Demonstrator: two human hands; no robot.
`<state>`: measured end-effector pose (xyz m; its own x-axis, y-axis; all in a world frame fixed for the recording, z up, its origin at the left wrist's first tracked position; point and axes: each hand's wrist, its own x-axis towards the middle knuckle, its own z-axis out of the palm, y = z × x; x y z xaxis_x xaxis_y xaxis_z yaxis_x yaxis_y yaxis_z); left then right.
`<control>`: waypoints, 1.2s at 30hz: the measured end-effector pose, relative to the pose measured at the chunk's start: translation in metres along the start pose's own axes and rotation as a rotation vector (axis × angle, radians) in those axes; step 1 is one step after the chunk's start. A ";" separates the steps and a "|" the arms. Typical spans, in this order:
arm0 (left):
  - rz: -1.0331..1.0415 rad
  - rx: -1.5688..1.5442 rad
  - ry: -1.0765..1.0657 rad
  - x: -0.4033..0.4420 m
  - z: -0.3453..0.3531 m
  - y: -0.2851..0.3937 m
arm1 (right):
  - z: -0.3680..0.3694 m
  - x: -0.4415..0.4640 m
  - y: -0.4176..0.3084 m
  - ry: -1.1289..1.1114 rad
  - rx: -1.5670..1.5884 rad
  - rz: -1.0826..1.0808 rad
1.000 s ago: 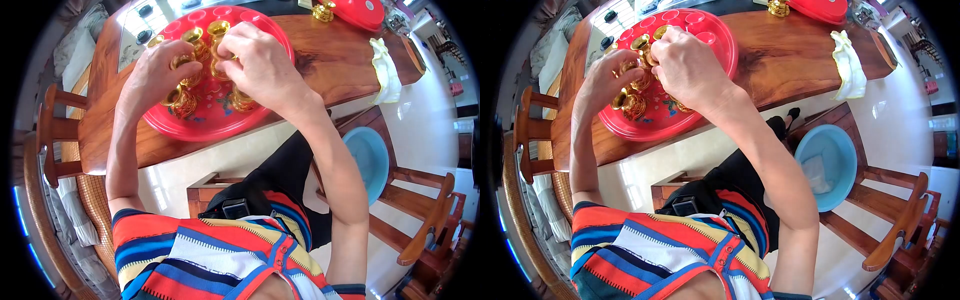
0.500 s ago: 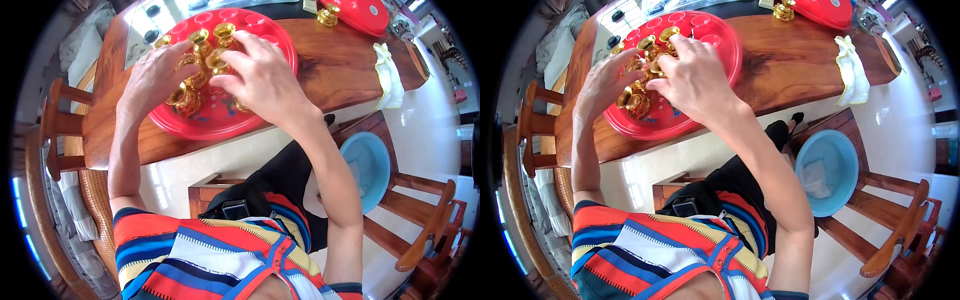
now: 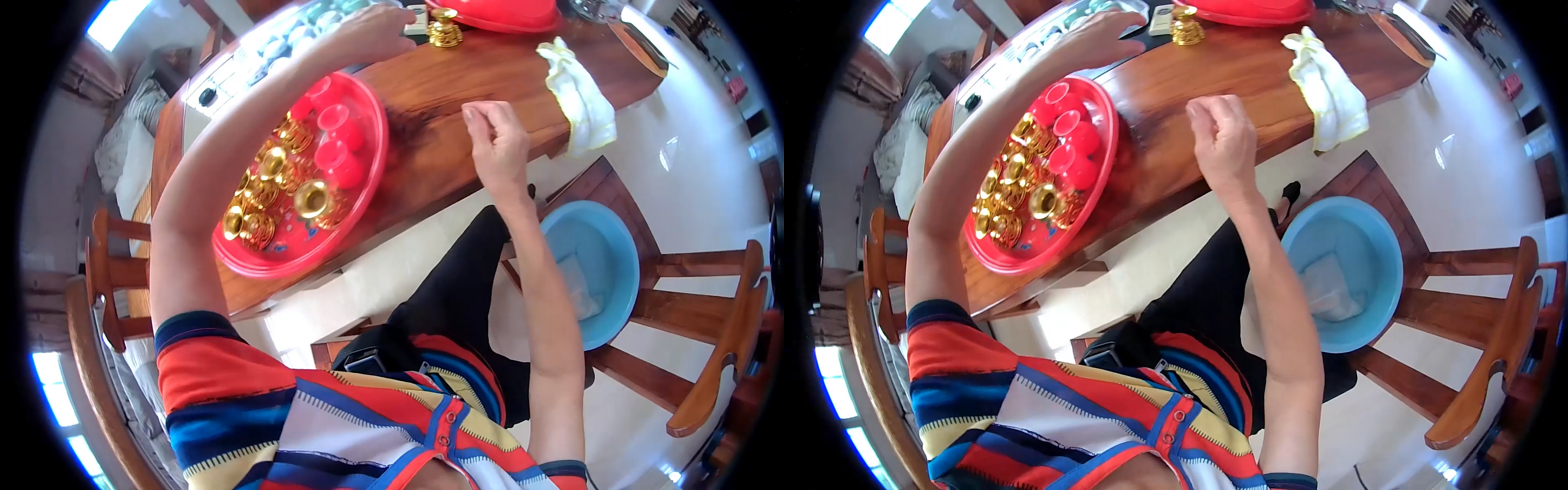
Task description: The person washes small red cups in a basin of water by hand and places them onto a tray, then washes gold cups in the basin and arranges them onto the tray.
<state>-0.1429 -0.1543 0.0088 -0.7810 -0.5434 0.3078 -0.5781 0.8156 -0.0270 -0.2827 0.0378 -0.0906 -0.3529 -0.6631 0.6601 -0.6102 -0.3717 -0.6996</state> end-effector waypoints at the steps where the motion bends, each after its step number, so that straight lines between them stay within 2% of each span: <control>1: 0.016 0.002 -0.002 0.022 0.017 -0.007 | 0.000 -0.001 0.001 0.008 0.031 0.033; 3: 0.391 0.504 -0.142 0.060 0.039 -0.008 | -0.001 0.000 0.005 0.033 0.133 0.041; 6: 0.389 0.589 -0.083 0.093 0.061 -0.011 | -0.007 -0.002 0.011 0.040 0.175 0.027; 7: 0.379 0.493 -0.143 0.103 0.078 -0.022 | -0.009 -0.003 0.011 0.038 0.220 0.045; 9: 0.398 0.196 0.102 0.122 0.090 -0.029 | -0.011 -0.003 0.015 0.046 0.289 0.073; 10: 0.160 -0.044 -0.026 0.122 0.094 -0.027 | -0.012 -0.004 0.016 0.041 0.369 0.095; 12: 0.139 -0.015 -0.046 0.117 0.087 -0.020 | -0.018 -0.007 0.012 0.048 0.428 0.144; 14: 0.122 0.009 -0.066 0.110 0.076 -0.006 | -0.030 -0.015 0.003 0.009 0.564 0.336; 16: 0.062 -0.132 -0.054 0.093 0.048 0.023 | -0.047 -0.027 0.004 0.043 0.519 0.291; 17: -0.097 -0.366 -0.176 0.081 0.028 0.052 | -0.056 -0.034 0.005 0.068 0.475 0.243; 19: -0.064 -0.722 -0.363 0.071 0.019 0.082 | -0.078 -0.046 0.007 0.156 0.376 0.234; 20: -0.044 -0.733 -0.378 0.062 0.012 0.108 | -0.091 -0.053 0.008 0.233 0.282 0.218; 22: -0.084 -1.141 -0.584 0.040 0.002 0.170 | -0.117 -0.065 0.010 0.296 0.290 0.281; 25: -0.113 -1.314 -0.811 0.028 0.023 0.234 | -0.159 -0.079 0.011 0.533 0.101 0.297; 26: -0.089 -1.322 -0.836 0.027 0.034 0.252 | -0.172 -0.085 0.010 0.551 0.074 0.307; 28: -0.170 -1.371 -1.013 0.025 0.060 0.286 | -0.196 -0.097 0.006 0.522 0.168 0.410; 29: -0.144 -1.371 -1.035 0.025 0.076 0.303 | -0.208 -0.106 0.010 0.448 0.015 0.381; 30: 0.040 -1.172 -0.892 0.024 0.094 0.317 | -0.217 -0.115 0.014 0.466 -0.003 0.386; 31: 0.211 -0.970 -0.737 0.021 0.111 0.331 | -0.224 -0.125 0.018 0.340 -0.235 0.380; 32: 0.227 -0.973 -0.747 0.014 0.126 0.343 | -0.228 -0.135 0.023 0.204 -0.461 0.376; 34: 0.387 -0.950 -0.515 0.001 0.156 0.366 | -0.229 -0.161 0.050 0.194 -0.442 0.445; 36: 0.349 -0.994 -0.551 -0.011 0.190 0.387 | -0.229 -0.183 0.081 0.125 -0.478 0.439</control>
<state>-0.4028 0.1292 -0.1856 -0.9968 -0.0756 -0.0269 -0.0671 0.6012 0.7963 -0.4297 0.2782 -0.2054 -0.7028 -0.5962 0.3882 -0.6283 0.2641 -0.7318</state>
